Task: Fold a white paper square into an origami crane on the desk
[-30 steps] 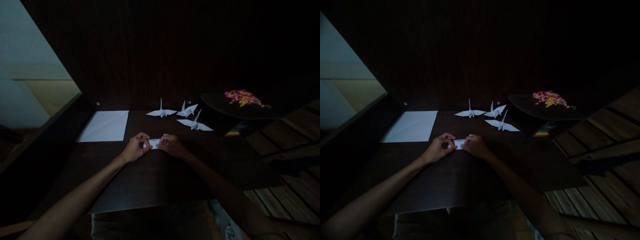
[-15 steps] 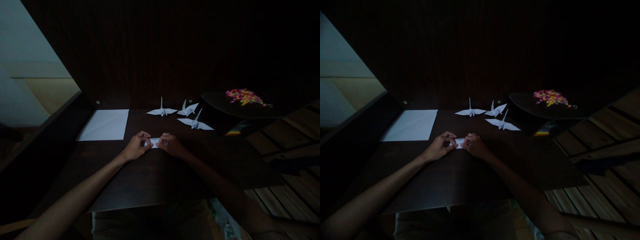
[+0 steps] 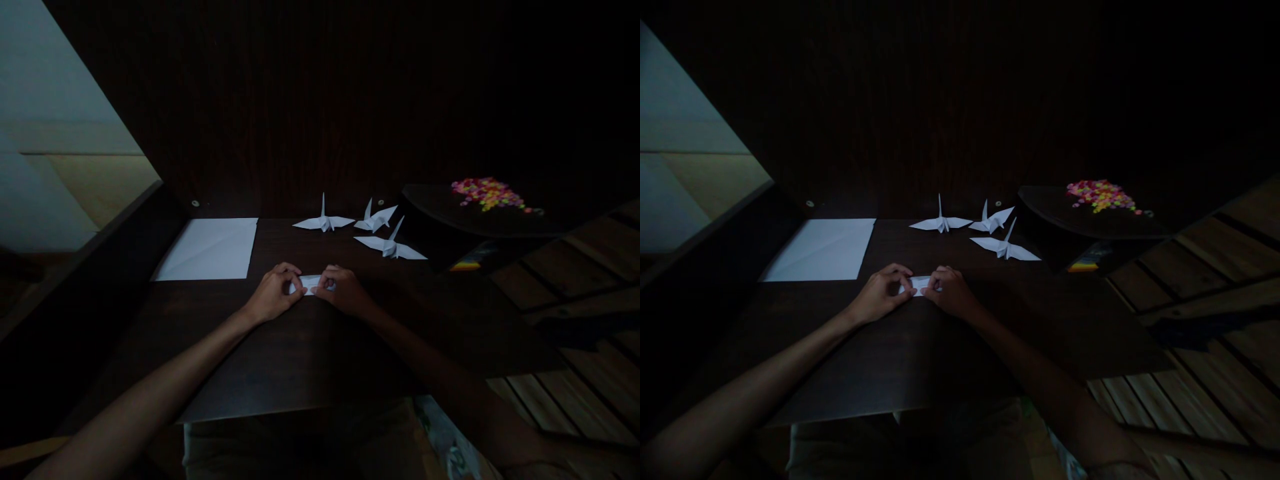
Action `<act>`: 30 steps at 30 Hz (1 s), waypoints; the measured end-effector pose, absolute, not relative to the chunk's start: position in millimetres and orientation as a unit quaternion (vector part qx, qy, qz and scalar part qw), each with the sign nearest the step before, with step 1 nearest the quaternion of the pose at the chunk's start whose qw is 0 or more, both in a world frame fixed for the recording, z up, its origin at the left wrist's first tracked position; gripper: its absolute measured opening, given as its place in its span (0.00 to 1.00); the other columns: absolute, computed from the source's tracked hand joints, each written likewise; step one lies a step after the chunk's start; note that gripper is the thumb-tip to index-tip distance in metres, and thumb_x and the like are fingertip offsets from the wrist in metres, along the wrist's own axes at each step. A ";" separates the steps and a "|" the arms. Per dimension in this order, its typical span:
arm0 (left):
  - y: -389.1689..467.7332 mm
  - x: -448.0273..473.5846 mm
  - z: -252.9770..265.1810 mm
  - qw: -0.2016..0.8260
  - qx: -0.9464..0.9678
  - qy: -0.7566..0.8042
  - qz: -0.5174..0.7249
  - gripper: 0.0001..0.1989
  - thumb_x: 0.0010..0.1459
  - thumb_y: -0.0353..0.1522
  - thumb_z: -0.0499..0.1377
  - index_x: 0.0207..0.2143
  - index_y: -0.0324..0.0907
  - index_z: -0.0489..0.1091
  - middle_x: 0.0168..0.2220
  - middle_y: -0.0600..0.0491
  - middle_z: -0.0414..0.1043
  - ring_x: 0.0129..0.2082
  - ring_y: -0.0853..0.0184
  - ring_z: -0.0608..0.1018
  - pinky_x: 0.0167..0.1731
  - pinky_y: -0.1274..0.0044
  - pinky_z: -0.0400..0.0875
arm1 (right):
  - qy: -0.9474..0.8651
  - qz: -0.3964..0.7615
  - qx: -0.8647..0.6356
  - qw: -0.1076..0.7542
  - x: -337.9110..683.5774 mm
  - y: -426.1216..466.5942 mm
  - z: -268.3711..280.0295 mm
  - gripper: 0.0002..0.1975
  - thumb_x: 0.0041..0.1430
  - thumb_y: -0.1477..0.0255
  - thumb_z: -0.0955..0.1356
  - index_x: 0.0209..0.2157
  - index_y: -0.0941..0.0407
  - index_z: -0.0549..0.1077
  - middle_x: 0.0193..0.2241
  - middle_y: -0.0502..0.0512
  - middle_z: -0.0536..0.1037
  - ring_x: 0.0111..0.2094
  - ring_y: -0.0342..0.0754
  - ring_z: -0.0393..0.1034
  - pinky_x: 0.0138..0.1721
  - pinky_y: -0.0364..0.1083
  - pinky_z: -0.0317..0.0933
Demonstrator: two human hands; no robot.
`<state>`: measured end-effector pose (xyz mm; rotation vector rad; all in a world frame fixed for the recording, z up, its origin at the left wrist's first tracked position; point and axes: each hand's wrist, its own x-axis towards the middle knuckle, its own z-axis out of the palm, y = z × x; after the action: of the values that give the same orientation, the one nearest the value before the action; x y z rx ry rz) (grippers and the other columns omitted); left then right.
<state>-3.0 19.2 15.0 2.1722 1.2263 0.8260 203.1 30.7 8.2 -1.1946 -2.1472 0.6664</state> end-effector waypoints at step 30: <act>20.9 -9.2 16.5 0.269 0.807 0.433 0.298 0.08 0.57 0.33 0.59 0.26 0.42 0.72 0.45 0.49 0.74 0.46 0.62 0.75 0.51 0.66 0.66 | -0.876 0.210 -0.373 0.220 229.7 34.9 26.8 0.06 0.55 0.69 0.72 0.27 0.56 0.75 0.30 0.52 0.71 0.36 0.47 0.66 0.38 0.46 0.59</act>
<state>-9.2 20.9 16.5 2.1773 1.1667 0.8024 229.7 34.9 26.8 -1.0322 -2.4238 0.5798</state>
